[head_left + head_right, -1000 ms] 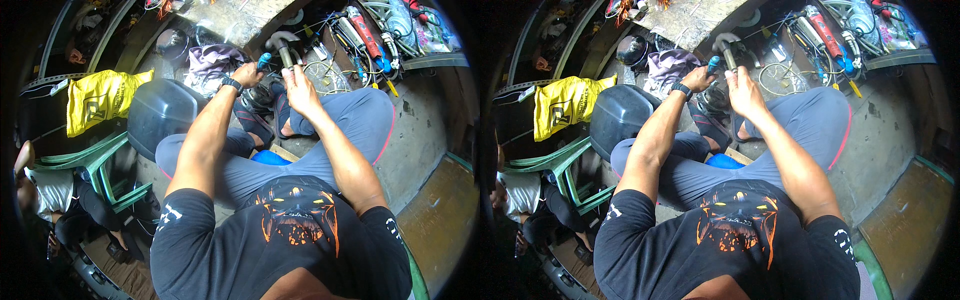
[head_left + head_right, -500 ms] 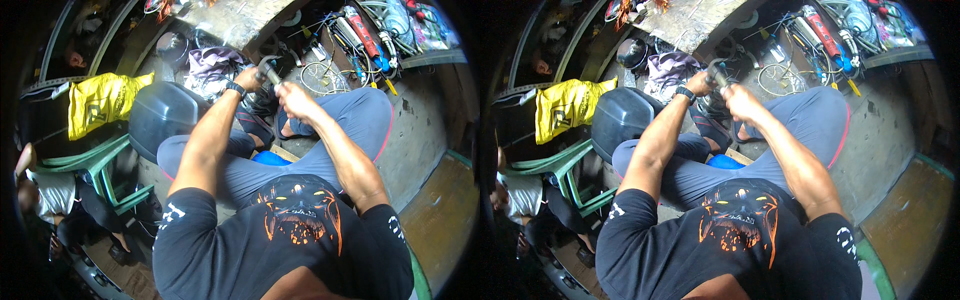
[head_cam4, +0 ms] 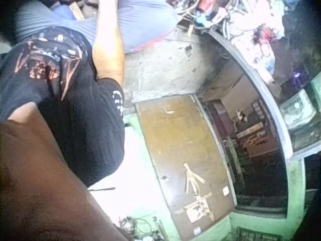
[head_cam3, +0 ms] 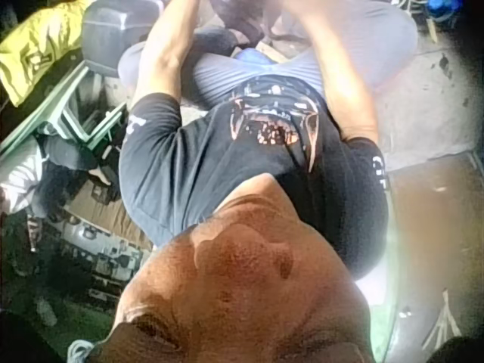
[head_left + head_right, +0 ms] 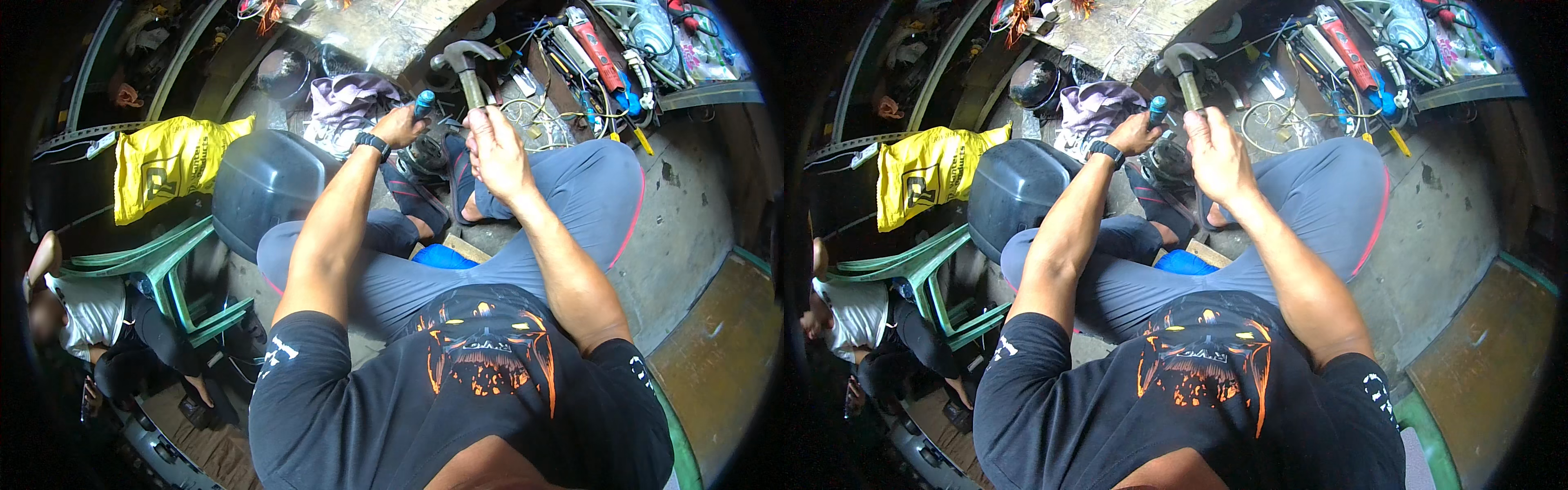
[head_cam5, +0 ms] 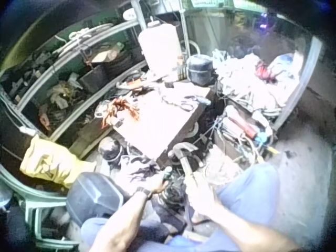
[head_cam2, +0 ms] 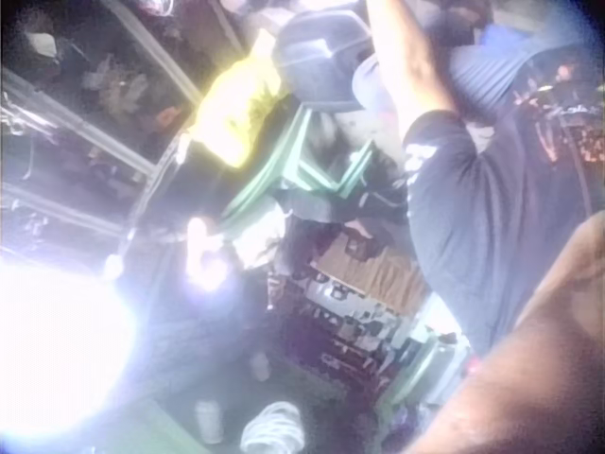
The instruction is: The person disassembles a motor stator by hitting a screwdriver with a hammer to pry off a component while holding the motor between their legs.
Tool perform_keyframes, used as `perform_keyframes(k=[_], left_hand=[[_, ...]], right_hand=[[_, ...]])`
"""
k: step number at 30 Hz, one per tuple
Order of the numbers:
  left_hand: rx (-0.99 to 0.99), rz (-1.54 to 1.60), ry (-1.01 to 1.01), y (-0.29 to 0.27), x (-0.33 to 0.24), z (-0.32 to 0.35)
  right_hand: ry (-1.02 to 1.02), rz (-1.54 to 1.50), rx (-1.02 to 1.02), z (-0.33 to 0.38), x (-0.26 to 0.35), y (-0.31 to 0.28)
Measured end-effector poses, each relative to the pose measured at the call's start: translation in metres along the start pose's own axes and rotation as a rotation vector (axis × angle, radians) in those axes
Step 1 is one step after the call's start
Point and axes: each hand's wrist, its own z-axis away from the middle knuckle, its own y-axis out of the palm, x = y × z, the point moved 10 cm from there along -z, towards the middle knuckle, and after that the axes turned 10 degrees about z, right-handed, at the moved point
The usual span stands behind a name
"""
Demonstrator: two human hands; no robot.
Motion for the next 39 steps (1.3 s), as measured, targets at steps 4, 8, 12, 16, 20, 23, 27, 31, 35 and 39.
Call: perform_keyframes(k=[4,8,12,16,20,23,27,31,35,39], left_hand=[[0.009,-0.007,0.030,0.006,-0.016,-0.005],[-0.050,-0.004,0.040,0.004,0.008,-0.006],[-0.002,0.018,0.003,0.006,0.009,-0.004],[-0.021,0.014,0.031,0.004,-0.005,-0.005],[-0.088,0.032,0.056,0.000,0.011,0.006],[-0.076,0.116,0.074,0.003,0.032,0.013],[-0.124,0.128,0.047,0.003,0.034,0.017],[-0.099,0.270,0.153,0.016,0.032,0.023],[-0.185,0.323,0.069,0.013,0.049,0.036],[-0.263,0.345,0.142,-0.001,0.045,0.043]], right_hand=[[-0.045,0.330,-0.051,-0.009,-0.017,0.008],[0.002,0.268,0.054,-0.022,-0.034,0.005],[-0.165,0.073,-0.144,-0.005,0.066,-0.046],[-0.378,0.268,-0.311,0.001,0.045,-0.026],[0.068,0.429,0.096,-0.013,-0.015,-0.001],[-0.158,0.197,-0.062,-0.006,0.064,-0.032],[-0.505,0.063,-0.285,0.017,0.098,-0.028],[-0.289,0.523,0.095,0.003,0.018,0.037],[-0.328,0.338,-0.013,0.004,0.076,0.020],[-0.677,0.258,-0.082,0.030,0.099,0.026]])
